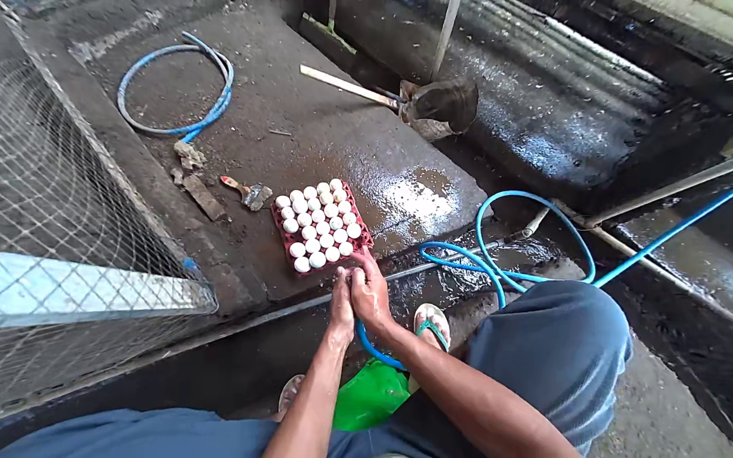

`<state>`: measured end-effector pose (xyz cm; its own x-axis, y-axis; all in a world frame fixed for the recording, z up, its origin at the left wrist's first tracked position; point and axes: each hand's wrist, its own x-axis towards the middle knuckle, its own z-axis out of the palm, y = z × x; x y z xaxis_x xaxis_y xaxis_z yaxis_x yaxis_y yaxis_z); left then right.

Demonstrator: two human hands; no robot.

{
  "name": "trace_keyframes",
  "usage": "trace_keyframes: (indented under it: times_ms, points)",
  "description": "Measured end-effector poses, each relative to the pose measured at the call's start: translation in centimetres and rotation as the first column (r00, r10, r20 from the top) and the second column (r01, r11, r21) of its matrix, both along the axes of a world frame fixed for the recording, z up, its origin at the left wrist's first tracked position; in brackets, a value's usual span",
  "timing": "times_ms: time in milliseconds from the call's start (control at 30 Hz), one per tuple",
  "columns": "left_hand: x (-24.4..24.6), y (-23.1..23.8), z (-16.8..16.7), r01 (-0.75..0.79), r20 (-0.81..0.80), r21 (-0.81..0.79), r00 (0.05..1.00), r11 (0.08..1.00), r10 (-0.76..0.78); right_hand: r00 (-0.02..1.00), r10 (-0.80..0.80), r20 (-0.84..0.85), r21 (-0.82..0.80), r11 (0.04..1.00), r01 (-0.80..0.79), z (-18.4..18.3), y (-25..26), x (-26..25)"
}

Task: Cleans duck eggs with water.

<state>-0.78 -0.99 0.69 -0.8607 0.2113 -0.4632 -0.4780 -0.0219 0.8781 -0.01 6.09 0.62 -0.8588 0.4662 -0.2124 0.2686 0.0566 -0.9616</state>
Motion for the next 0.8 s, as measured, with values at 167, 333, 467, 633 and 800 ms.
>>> trace_keyframes:
  times_ms: [167,333,467,633,800]
  points:
    - [-0.1,0.0,-0.4,0.053,-0.021,-0.158,0.998,0.986,-0.057,0.967,0.006,0.254,-0.215,0.975,0.051,0.5,0.8,-0.8]
    - [0.4,-0.1,-0.1,0.078,-0.051,-0.163,0.995,0.983,-0.088,0.969,0.006,0.247,-0.181,0.983,0.040,0.0,1.1,-0.7]
    - [0.4,0.2,0.4,0.020,-0.165,-0.204,0.985,0.979,-0.054,0.989,0.003,0.150,-0.100,0.995,0.012,1.1,-0.4,0.7]
    - [0.2,-0.5,-0.2,0.086,-0.022,-0.039,0.996,0.995,-0.087,0.939,0.073,0.336,-0.325,0.945,0.043,-1.0,1.9,-1.3]
    - [-0.9,-1.4,-0.8,0.078,0.114,0.066,0.990,0.995,-0.085,0.952,0.094,0.293,-0.560,0.823,0.091,-0.5,2.1,-1.5]
